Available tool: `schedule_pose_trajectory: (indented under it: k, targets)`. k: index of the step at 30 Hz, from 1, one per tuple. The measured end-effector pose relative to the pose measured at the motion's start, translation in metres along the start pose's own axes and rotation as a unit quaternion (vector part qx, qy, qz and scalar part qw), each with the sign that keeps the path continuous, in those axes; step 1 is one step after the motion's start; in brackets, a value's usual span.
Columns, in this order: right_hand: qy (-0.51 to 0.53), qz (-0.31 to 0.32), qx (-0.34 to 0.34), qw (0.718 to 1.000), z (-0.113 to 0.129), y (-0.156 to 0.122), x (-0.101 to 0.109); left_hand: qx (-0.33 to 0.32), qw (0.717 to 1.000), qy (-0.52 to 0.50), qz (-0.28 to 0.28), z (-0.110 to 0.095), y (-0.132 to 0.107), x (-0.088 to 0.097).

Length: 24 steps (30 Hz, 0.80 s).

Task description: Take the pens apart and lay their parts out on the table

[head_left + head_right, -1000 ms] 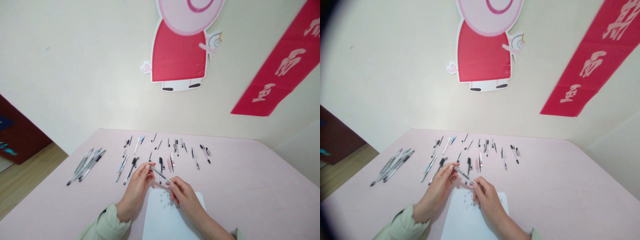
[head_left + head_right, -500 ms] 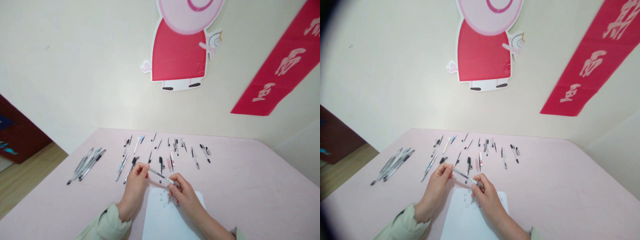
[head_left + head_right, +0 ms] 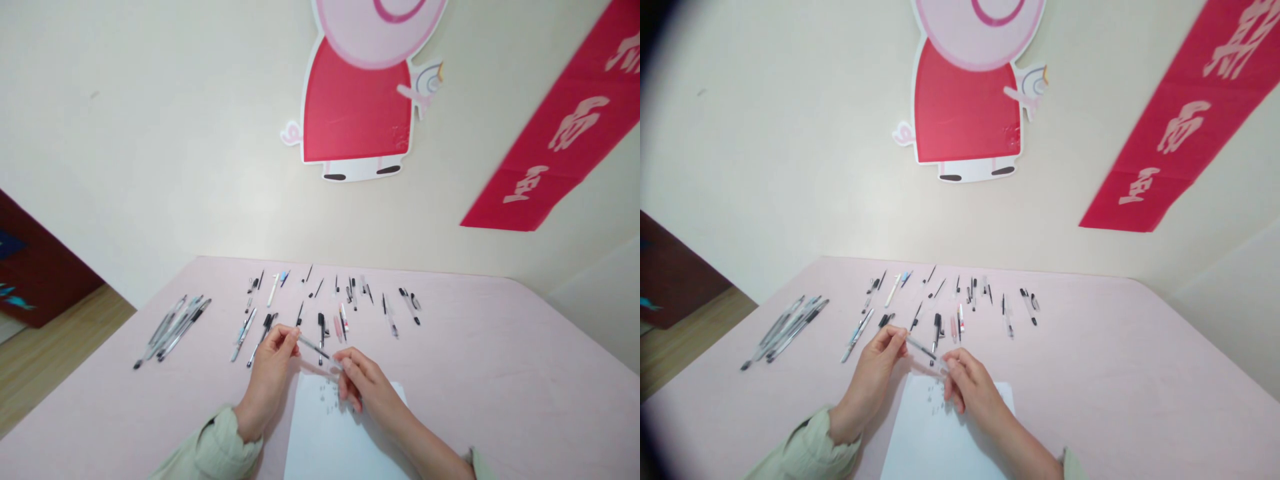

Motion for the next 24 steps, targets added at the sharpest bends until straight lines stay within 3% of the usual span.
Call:
schedule_pose_trajectory:
  k: [14,19,24]
  targets:
    - [-0.003,0.002,0.008,1.000,0.004,-0.001,0.000,0.006,0.999,-0.030,-0.016,0.002,0.003,0.004]
    - [-0.001,-0.032,0.008,0.999,0.004,0.000,0.006,0.060,0.992,-0.103,-0.048,0.004,0.003,0.007]
    - [-0.003,-0.041,0.008,0.999,0.006,0.000,0.006,0.138,0.978,-0.154,0.003,0.014,-0.009,-0.008]
Point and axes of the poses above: each hand's wrist, its own y-axis towards the middle knuckle, its own x-axis out of the back of the hand, z = x × y, the point moved 10 cm from there along y, towards the middle knuckle, and after that the axes turned 11 degrees about -z, right-handed, at the moved point
